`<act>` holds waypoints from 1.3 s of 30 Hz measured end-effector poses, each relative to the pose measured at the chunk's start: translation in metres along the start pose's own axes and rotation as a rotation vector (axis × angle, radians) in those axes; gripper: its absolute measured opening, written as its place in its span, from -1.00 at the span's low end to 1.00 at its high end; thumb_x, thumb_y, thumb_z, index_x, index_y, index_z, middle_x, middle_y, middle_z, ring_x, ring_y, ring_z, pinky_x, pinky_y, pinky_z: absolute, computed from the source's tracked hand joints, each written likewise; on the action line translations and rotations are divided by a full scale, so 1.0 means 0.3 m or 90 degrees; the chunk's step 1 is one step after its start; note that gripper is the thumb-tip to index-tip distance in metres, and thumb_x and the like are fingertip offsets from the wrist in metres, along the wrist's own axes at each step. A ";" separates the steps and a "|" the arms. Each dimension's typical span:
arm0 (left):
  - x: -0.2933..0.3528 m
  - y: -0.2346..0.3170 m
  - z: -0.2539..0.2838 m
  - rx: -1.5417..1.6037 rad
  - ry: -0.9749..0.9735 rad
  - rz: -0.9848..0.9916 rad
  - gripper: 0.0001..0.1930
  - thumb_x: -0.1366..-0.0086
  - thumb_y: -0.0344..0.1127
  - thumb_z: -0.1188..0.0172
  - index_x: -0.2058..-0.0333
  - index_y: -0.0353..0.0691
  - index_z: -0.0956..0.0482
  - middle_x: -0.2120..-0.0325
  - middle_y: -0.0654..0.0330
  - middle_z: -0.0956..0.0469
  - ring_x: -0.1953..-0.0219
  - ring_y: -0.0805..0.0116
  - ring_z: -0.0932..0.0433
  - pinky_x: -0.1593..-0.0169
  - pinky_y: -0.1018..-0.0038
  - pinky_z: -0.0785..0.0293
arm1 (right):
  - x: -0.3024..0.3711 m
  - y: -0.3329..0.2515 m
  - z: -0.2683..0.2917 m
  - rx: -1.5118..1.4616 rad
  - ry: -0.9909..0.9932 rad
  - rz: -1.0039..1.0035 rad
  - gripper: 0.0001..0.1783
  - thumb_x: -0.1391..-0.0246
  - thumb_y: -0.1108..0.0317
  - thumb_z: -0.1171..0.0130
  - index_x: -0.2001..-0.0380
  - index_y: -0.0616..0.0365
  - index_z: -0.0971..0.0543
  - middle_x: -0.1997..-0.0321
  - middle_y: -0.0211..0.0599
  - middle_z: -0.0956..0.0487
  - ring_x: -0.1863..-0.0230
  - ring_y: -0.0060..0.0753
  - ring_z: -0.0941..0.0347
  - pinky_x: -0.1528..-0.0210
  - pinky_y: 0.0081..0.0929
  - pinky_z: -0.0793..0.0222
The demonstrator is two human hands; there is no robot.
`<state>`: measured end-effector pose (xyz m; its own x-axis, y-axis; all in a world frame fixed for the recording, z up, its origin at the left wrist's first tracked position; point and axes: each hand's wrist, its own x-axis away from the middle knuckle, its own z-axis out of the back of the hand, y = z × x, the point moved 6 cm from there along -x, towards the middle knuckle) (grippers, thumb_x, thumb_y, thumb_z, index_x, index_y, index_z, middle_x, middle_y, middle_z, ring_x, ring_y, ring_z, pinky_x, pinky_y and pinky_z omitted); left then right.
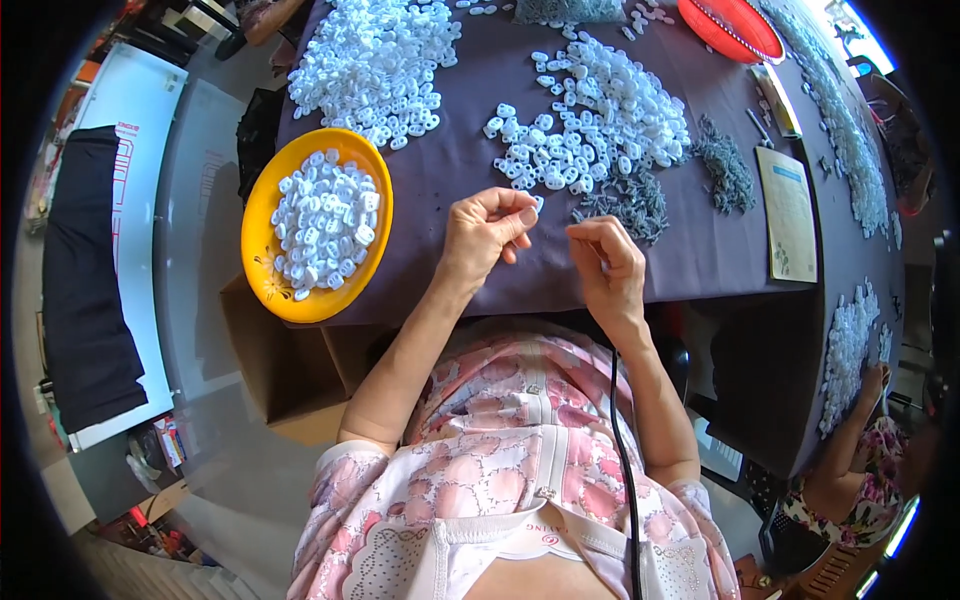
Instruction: The person assembles plastic cord locks by hand, fitting the components together one by one.
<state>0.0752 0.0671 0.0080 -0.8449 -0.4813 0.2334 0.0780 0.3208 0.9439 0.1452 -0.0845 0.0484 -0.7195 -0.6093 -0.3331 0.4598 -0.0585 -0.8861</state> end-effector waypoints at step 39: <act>0.097 -0.082 -0.041 -0.089 0.014 -0.073 -0.91 -0.23 -0.49 -0.14 0.30 -0.36 -0.56 0.53 0.20 -0.56 0.57 0.53 -0.53 0.54 0.63 -0.50 | 0.035 0.104 -0.096 -0.147 -0.061 -0.170 -0.90 0.04 0.64 -0.15 0.46 0.25 -0.45 0.53 -0.41 -0.54 0.48 -0.67 -0.46 0.43 -0.67 -0.38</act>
<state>0.0551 0.0352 -0.0054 -0.8405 -0.5271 0.1257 0.0556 0.1469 0.9876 0.1368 -0.0699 0.0080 -0.7409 -0.6691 -0.0586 0.1254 -0.0521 -0.9907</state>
